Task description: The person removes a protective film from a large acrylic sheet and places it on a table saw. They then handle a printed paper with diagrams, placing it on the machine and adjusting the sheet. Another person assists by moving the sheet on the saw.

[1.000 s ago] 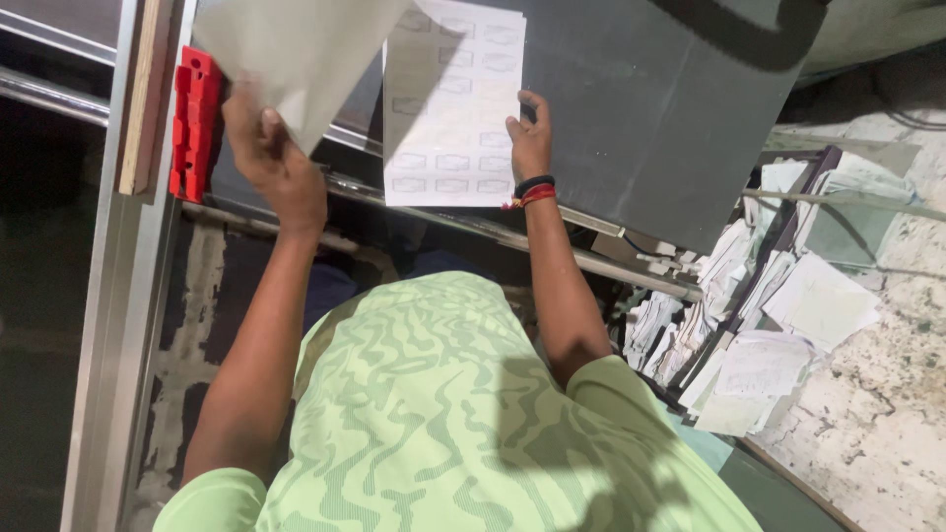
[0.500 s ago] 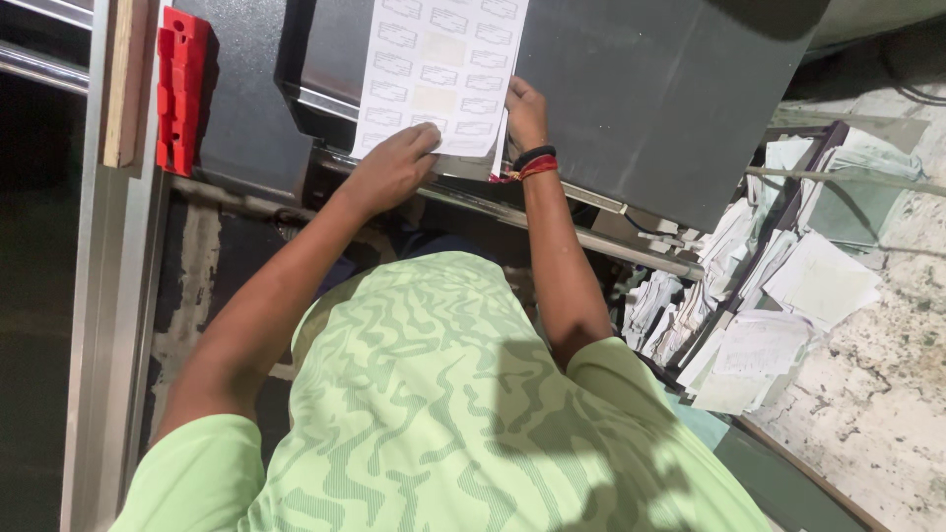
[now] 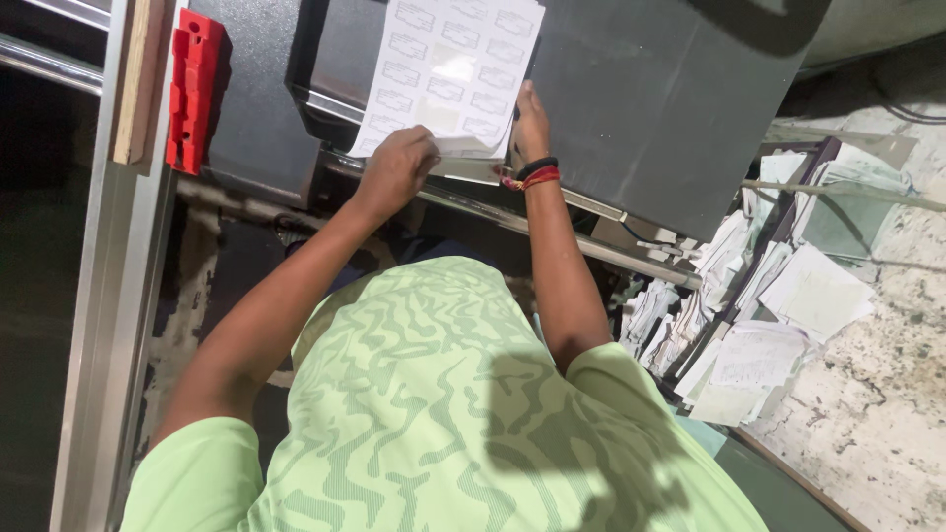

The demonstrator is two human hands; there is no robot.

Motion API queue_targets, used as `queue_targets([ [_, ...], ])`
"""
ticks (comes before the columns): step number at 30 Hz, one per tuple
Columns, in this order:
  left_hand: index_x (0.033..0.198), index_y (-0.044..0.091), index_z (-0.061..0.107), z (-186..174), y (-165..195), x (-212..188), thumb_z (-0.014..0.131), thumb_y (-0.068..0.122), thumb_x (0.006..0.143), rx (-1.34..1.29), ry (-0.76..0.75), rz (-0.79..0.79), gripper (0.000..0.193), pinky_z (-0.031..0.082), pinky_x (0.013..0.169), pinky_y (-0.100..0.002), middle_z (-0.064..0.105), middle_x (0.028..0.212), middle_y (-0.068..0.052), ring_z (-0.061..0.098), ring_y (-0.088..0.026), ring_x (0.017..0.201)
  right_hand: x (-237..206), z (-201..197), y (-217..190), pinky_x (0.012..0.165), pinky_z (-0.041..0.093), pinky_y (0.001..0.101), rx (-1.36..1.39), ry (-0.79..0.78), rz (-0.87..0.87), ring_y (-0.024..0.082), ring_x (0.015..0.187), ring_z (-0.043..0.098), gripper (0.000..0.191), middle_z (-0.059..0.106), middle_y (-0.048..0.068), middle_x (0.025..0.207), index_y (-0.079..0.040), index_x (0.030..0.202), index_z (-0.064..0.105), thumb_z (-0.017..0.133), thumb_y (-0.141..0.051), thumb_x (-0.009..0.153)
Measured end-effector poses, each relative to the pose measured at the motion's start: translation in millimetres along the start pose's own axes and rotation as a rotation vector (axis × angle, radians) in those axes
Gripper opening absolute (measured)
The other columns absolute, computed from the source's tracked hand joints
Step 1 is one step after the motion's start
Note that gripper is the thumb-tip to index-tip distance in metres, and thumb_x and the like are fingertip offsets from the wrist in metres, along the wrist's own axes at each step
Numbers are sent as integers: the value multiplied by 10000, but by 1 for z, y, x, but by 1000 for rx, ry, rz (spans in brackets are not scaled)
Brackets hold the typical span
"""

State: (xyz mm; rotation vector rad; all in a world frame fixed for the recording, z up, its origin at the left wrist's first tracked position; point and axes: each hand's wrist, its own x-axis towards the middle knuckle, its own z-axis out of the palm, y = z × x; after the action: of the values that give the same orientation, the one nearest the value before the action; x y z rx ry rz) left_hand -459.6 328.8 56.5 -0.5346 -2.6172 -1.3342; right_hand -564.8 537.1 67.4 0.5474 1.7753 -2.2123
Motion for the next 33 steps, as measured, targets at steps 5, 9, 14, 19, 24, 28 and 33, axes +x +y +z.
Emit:
queue_targets([
  [5,842,12,655,4,-6,11,829,80,856,-269,91,-353,188,509,721,-370,641,873,-86,631,-213,765,-10,-3,-1,1114,414,347,-127,7,-73,204,1315,523,651,528,49,1490,-73,1572,412,356,-504,1087],
  [9,917,34,644,-9,-15,15,743,52,956,-576,361,-410,108,520,779,-318,652,890,-15,620,-108,837,-7,-6,1,1177,317,323,-299,-12,-189,167,1428,412,556,433,64,1571,-46,1599,348,452,-330,1132],
  [14,1053,29,578,-49,-30,11,695,4,1022,-426,887,-480,124,439,823,-318,500,974,-43,455,-133,890,-4,-13,5,1018,532,357,-171,-51,-113,257,1177,667,415,660,233,1331,40,1423,497,528,-67,1023],
  [19,1539,101,326,-78,-34,1,530,-87,1069,-618,992,-270,546,475,1200,-413,468,1546,-162,563,-242,1374,-4,-15,1,972,562,339,-241,-22,-118,244,1132,698,375,684,240,1291,54,1385,510,537,-21,1019],
  [24,1640,148,178,-80,-27,-3,493,-158,1125,-306,925,-224,677,263,1356,-401,196,1697,-140,302,-251,1577,-12,-10,-7,942,576,333,-263,-6,-64,238,1103,707,377,694,236,1273,38,1383,510,530,-38,1014],
  [28,1563,88,488,-78,-19,1,466,-123,1153,-391,882,-365,461,502,1167,-428,559,1525,-101,632,-260,1374,-16,-8,-11,945,577,331,-242,2,-34,235,1102,711,395,692,227,1274,28,1396,499,534,-42,1008],
  [33,1312,-67,639,-46,9,-7,524,-114,909,81,189,16,422,522,1055,-452,602,1381,-179,635,-388,1252,-7,-9,-7,958,547,324,-189,-81,-118,227,1101,683,447,677,202,1274,47,1420,497,578,14,982],
])
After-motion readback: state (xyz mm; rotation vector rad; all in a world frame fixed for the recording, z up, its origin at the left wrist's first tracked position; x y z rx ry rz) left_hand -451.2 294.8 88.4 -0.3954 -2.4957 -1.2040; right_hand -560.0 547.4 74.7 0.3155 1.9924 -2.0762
